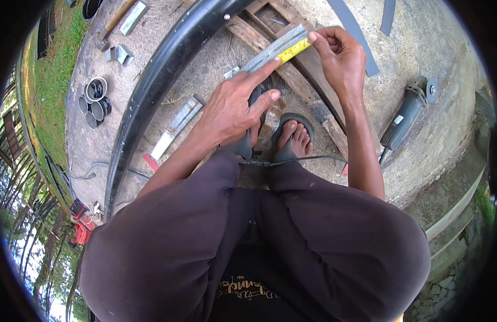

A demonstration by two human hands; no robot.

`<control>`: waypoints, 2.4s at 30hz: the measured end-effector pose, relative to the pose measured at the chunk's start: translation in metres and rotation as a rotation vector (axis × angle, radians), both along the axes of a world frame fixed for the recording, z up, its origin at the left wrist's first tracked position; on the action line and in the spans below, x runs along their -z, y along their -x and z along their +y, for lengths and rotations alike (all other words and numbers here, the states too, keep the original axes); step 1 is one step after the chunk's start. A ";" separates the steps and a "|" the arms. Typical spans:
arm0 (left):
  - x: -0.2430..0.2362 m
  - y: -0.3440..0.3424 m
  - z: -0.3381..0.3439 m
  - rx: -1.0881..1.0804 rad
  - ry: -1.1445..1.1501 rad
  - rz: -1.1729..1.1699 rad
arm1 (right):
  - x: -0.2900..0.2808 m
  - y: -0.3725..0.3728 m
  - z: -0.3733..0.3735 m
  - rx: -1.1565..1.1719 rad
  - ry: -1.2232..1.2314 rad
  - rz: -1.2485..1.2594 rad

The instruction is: The person measures a metal profile using a measuring tape, marks it with a cutting disc, and cuts pieces from the metal profile using an angle grinder.

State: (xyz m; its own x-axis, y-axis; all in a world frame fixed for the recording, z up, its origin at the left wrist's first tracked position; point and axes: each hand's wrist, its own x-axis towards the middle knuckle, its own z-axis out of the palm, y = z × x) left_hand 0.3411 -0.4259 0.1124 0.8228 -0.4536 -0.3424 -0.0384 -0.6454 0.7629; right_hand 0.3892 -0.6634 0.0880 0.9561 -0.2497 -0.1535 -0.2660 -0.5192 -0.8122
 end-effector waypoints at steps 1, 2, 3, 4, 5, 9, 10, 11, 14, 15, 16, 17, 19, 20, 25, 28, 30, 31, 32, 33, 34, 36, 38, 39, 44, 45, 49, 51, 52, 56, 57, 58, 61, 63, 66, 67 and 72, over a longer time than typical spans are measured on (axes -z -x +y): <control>0.001 -0.001 0.000 -0.011 -0.008 0.030 | -0.004 0.000 0.002 -0.050 0.061 -0.007; 0.003 -0.001 0.000 -0.004 -0.023 -0.001 | 0.001 -0.001 0.000 -0.066 0.073 -0.026; 0.004 0.001 0.000 0.004 -0.039 -0.032 | 0.003 0.000 -0.002 -0.083 0.084 -0.047; 0.008 0.005 0.001 -0.007 -0.048 0.003 | -0.004 0.000 -0.001 -0.068 0.063 -0.020; 0.013 0.004 0.000 -0.009 -0.042 -0.051 | -0.007 -0.003 -0.003 -0.048 0.051 -0.009; 0.012 0.002 0.002 -0.016 -0.024 -0.064 | -0.010 0.004 -0.004 -0.021 0.127 -0.055; 0.015 0.003 -0.002 -0.010 -0.011 -0.063 | 0.000 0.009 -0.020 -0.044 0.122 -0.003; 0.015 0.002 -0.002 -0.014 -0.007 -0.054 | 0.002 0.013 -0.019 -0.044 0.123 -0.009; 0.015 0.003 -0.001 -0.024 -0.010 -0.054 | -0.001 0.031 -0.014 -0.025 0.244 -0.094; 0.016 0.002 0.000 -0.027 -0.011 -0.056 | -0.001 0.037 -0.013 -0.026 0.244 -0.104; 0.017 0.003 0.000 -0.021 -0.008 -0.044 | 0.000 0.047 -0.013 -0.068 0.263 -0.148; 0.015 0.002 0.000 -0.022 -0.006 -0.050 | 0.001 0.055 -0.011 -0.113 0.280 -0.194; 0.014 0.001 -0.001 -0.020 0.005 -0.029 | 0.008 0.073 -0.003 -0.163 0.320 -0.272; 0.014 0.000 0.000 -0.022 0.003 -0.039 | 0.013 0.081 0.002 -0.250 0.322 -0.254; 0.014 -0.001 0.005 -0.004 0.004 -0.037 | 0.017 0.113 0.026 -0.466 0.348 -0.233; 0.011 -0.007 0.007 -0.007 0.013 0.046 | 0.013 0.123 0.037 -0.631 0.451 -0.127; 0.011 -0.010 0.008 -0.001 0.034 0.097 | 0.016 0.128 0.044 -0.661 0.446 -0.117; 0.012 -0.011 0.009 -0.004 0.062 0.086 | 0.019 0.132 0.046 -0.699 0.438 -0.105; 0.014 -0.012 0.010 -0.007 0.090 0.077 | 0.022 0.136 0.047 -0.742 0.426 -0.100; 0.016 -0.011 0.009 0.007 0.087 0.077 | 0.024 0.141 0.047 -0.729 0.425 -0.098; 0.016 -0.012 0.009 0.004 0.098 0.072 | 0.026 0.144 0.047 -0.801 0.467 -0.105; 0.017 -0.015 0.008 0.020 0.107 0.065 | 0.029 0.147 0.043 -0.871 0.496 -0.093; 0.016 -0.016 0.006 0.005 0.135 0.099 | 0.021 0.140 0.045 -0.775 0.490 -0.051; 0.017 -0.017 0.006 0.017 0.136 0.094 | 0.018 0.137 0.046 -0.692 0.484 -0.004; 0.023 -0.016 0.013 0.002 0.180 0.098 | 0.043 0.118 0.067 -0.623 0.656 -0.224; 0.027 -0.015 0.014 -0.016 0.177 0.083 | 0.050 0.117 0.071 -0.635 0.711 -0.233; 0.024 -0.013 0.012 -0.012 0.154 0.094 | 0.052 0.115 0.077 -0.682 0.864 -0.247; 0.025 -0.015 0.011 -0.002 0.148 0.098 | 0.047 0.113 0.078 -0.729 0.794 -0.060; 0.024 -0.014 0.012 0.010 0.133 0.099 | 0.047 0.112 0.077 -0.727 0.778 -0.105; 0.028 -0.015 0.013 0.008 0.131 0.051 | 0.035 0.113 0.068 -0.696 0.698 -0.204; 0.028 -0.013 0.014 0.003 0.125 0.072 | 0.030 0.114 0.064 -0.681 0.641 -0.168; 0.028 -0.015 0.013 0.007 0.127 0.044 | 0.025 0.112 0.060 -0.650 0.636 -0.281; 0.031 -0.014 0.014 0.010 0.125 -0.007 | 0.021 0.118 0.051 -0.643 0.617 -0.384; 0.029 -0.014 0.012 0.009 0.125 0.006 | 0.021 0.124 0.045 -0.665 0.614 -0.379; 0.033 -0.012 0.012 0.009 0.128 0.018 | 0.020 0.132 0.038 -0.769 0.493 -0.325; 0.033 -0.011 0.013 0.006 0.127 0.017 | 0.014 0.131 0.036 -0.771 0.492 -0.327; 0.025 -0.011 0.011 -0.004 0.092 0.035 | -0.052 0.117 0.017 -0.409 -0.112 -0.557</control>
State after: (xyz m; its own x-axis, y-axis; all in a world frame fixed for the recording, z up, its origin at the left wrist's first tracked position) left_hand 0.3519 -0.4151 0.0869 0.8129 -0.4816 -0.3276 -0.0088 -0.5725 0.8199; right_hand 0.2724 -0.6462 0.1402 0.9138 0.1357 0.3827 0.4042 -0.3937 -0.8256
